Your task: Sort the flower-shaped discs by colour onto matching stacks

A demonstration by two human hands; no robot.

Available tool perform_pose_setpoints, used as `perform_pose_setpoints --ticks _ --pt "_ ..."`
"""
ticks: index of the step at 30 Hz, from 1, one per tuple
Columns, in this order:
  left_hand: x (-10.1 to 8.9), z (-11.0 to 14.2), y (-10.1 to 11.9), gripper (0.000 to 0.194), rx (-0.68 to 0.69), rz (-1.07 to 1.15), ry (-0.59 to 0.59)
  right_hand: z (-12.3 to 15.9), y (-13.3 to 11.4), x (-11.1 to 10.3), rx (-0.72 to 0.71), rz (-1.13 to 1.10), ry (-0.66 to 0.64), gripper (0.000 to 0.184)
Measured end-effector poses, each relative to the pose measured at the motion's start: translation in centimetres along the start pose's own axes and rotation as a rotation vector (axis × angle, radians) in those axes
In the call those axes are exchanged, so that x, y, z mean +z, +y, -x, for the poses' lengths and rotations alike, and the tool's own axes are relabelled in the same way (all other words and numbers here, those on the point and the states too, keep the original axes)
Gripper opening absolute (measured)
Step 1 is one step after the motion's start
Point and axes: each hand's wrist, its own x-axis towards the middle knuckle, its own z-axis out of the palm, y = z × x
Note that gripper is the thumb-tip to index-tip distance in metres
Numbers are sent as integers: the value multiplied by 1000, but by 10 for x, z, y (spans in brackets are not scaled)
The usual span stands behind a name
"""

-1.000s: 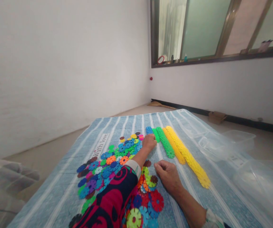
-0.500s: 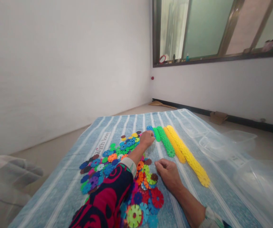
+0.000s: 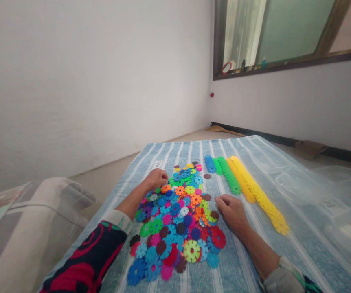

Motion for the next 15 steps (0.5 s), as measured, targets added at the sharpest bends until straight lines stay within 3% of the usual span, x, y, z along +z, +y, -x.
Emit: perform_pose_setpoints --ticks 7,15 --pt "-2 37 -27 9 -108 -66 -10 1 0 -1 -9 20 -8 37" --pt "12 30 -28 11 -246 -93 37 0 4 -1 -26 23 -16 38"
